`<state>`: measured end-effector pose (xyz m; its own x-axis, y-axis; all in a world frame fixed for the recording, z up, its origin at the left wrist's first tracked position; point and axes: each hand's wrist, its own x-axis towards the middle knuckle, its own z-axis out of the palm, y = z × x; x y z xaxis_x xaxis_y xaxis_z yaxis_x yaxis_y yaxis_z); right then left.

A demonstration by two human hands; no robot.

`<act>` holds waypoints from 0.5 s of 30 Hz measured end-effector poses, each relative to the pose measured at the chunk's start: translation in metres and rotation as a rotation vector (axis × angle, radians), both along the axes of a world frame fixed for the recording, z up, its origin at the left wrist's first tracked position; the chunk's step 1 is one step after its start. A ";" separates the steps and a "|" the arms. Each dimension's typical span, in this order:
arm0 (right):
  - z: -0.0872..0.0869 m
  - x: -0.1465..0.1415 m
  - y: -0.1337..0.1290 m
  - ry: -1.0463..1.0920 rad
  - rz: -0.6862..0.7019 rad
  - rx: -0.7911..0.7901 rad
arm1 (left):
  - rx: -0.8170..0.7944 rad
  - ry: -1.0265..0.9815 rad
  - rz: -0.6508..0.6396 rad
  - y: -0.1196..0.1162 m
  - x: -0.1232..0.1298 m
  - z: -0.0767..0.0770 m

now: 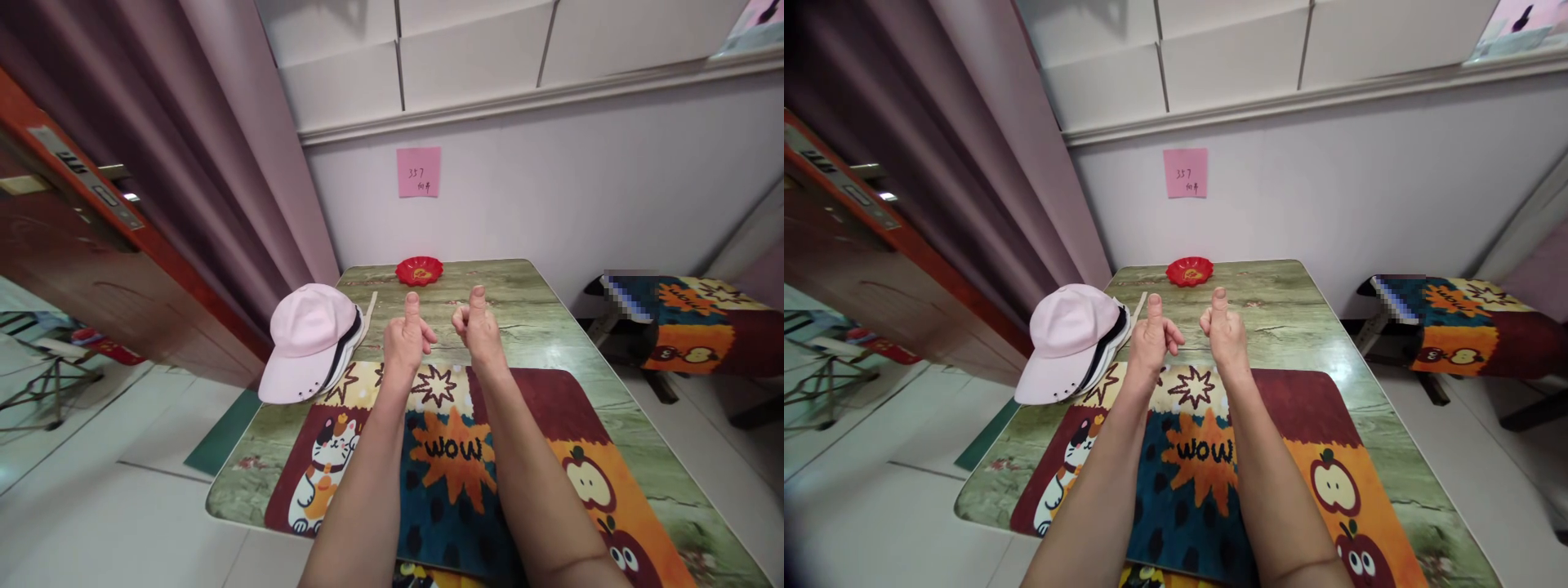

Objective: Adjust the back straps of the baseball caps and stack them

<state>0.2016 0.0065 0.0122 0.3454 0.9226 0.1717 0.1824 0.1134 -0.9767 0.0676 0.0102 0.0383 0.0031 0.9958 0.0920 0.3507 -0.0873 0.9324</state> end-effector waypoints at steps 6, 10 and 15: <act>0.000 0.002 -0.001 -0.063 0.016 0.027 | 0.032 -0.021 -0.039 -0.002 0.003 -0.004; 0.000 0.003 -0.008 -0.408 0.068 -0.007 | 0.181 0.128 0.022 0.001 -0.012 -0.023; -0.004 0.009 -0.013 -0.915 0.350 -0.312 | 0.384 0.358 0.593 0.015 -0.085 -0.053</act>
